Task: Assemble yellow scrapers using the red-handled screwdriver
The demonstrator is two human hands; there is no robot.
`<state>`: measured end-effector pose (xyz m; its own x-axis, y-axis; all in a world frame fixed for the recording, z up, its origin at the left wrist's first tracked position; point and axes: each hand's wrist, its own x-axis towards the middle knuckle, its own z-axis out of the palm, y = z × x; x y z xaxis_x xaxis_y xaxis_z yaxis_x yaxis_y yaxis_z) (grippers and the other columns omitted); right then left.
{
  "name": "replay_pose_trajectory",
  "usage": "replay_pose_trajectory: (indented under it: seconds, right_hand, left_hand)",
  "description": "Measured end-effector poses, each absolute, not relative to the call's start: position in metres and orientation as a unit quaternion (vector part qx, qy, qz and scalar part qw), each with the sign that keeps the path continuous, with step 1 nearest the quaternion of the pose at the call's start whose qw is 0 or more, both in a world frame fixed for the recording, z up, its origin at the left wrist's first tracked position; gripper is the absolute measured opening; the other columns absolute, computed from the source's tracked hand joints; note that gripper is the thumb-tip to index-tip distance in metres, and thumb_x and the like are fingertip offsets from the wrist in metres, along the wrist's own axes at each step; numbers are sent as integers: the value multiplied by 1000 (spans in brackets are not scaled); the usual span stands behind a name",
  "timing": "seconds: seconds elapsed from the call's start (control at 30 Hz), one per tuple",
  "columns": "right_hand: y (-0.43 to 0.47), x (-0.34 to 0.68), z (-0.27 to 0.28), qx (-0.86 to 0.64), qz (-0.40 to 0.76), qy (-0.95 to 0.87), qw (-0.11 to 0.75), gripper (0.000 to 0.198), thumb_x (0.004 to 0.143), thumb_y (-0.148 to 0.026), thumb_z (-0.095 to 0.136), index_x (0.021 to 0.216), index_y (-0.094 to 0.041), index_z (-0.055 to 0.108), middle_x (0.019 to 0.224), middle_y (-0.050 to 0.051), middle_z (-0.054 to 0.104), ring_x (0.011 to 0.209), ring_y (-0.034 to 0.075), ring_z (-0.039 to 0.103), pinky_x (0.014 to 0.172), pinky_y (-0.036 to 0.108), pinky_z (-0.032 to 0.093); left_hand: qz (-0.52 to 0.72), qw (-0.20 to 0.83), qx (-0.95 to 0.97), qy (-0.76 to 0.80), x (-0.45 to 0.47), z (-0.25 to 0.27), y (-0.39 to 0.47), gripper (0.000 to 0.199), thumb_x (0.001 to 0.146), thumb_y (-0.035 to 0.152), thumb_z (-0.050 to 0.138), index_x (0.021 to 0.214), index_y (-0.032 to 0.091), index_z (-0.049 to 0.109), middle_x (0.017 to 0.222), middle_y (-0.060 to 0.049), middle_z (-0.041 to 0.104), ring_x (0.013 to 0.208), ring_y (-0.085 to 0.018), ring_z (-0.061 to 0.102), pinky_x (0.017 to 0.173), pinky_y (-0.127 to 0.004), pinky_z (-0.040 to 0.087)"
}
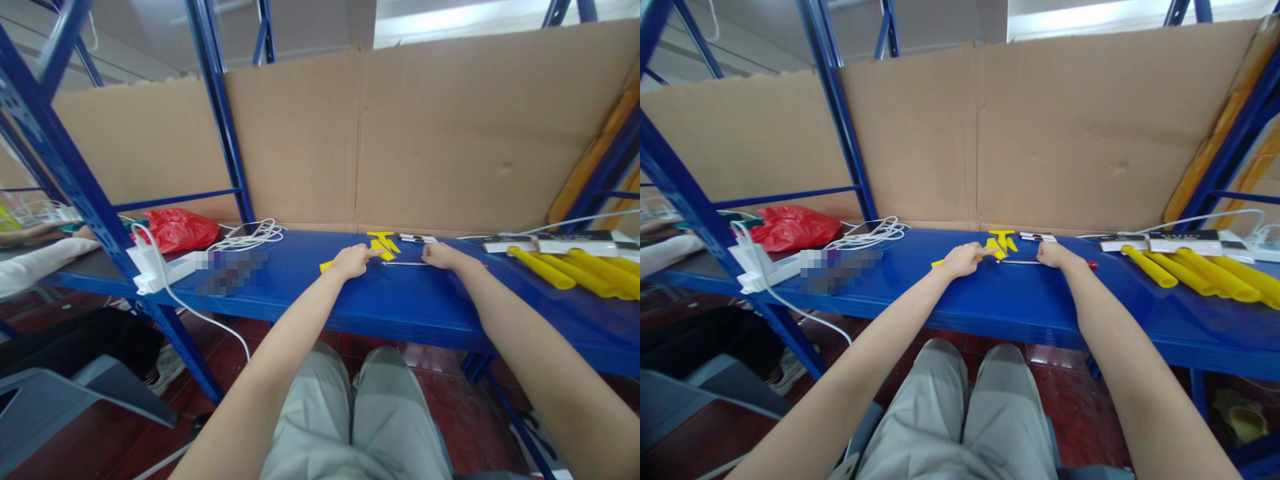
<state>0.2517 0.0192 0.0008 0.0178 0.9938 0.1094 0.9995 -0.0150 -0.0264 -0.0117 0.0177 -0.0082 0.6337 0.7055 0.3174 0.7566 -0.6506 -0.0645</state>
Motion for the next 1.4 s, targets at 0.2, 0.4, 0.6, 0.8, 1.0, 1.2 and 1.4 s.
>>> replay_pose_trajectory:
  seconds: [0.2, 0.4, 0.6, 0.8, 1.0, 1.2, 1.4]
  right_hand:
    - [18, 252, 1, -713, -33, -699, 37, 20, 80, -16, 49, 69, -17, 66, 69, 7, 67, 60, 16, 59, 56, 23, 39]
    - [18, 252, 1, -714, -41, -699, 23, 24, 82, -16, 46, 72, -16, 69, 74, 10, 70, 64, 17, 62, 59, 24, 41]
    - [18, 253, 0, -711, -38, -701, 31, 23, 81, -17, 47, 71, -17, 68, 73, 9, 70, 63, 17, 62, 58, 24, 41]
    - [20, 255, 1, -711, -48, -701, 24, 20, 79, -16, 50, 69, -17, 67, 72, 8, 69, 65, 17, 62, 56, 24, 40]
    - [22, 258, 2, -705, -38, -708, 33, 11, 76, -17, 58, 68, -19, 65, 79, 6, 72, 70, 17, 64, 58, 23, 42]
    - [16, 249, 7, -711, -37, -701, 34, 14, 73, -10, 55, 68, -17, 66, 78, 8, 72, 70, 17, 64, 58, 22, 42]
    - [15, 248, 7, -711, -42, -700, 48, 13, 73, -12, 56, 68, -16, 67, 73, 7, 70, 66, 16, 62, 56, 22, 40]
  left_hand:
    - [-132, 101, -902, -399, -12, -8, 17, 52, 92, 16, 44, 139, 35, 49, 119, -6, 61, 107, -22, 62, 92, -32, 47]
    - [-128, 103, -903, -398, -10, -5, 12, 51, 92, 15, 41, 139, 34, 50, 118, -7, 61, 104, -22, 63, 89, -32, 49]
    - [-135, 109, -904, -391, -8, -1, 6, 53, 93, 14, 39, 142, 35, 46, 121, -7, 57, 100, -21, 65, 89, -32, 49]
    - [-215, 84, -903, -361, -9, 3, 3, 53, 95, 13, 38, 144, 34, 42, 143, -7, 42, 107, -20, 62, 95, -33, 49]
    - [-414, -45, -838, -353, -7, 7, 13, 58, 95, 12, 40, 149, 32, 34, 143, -9, 44, 113, -18, 59, 93, -30, 51]
    - [-528, -414, -654, -350, -5, 9, 19, 63, 92, 12, 50, 149, 33, 33, 137, -10, 53, 72, -11, 68, 57, -21, 56]
    - [-459, -658, -496, -333, -7, 5, 17, 73, 86, 2, 52, 149, 33, 32, 130, -9, 59, 66, -11, 69, 56, -20, 56]
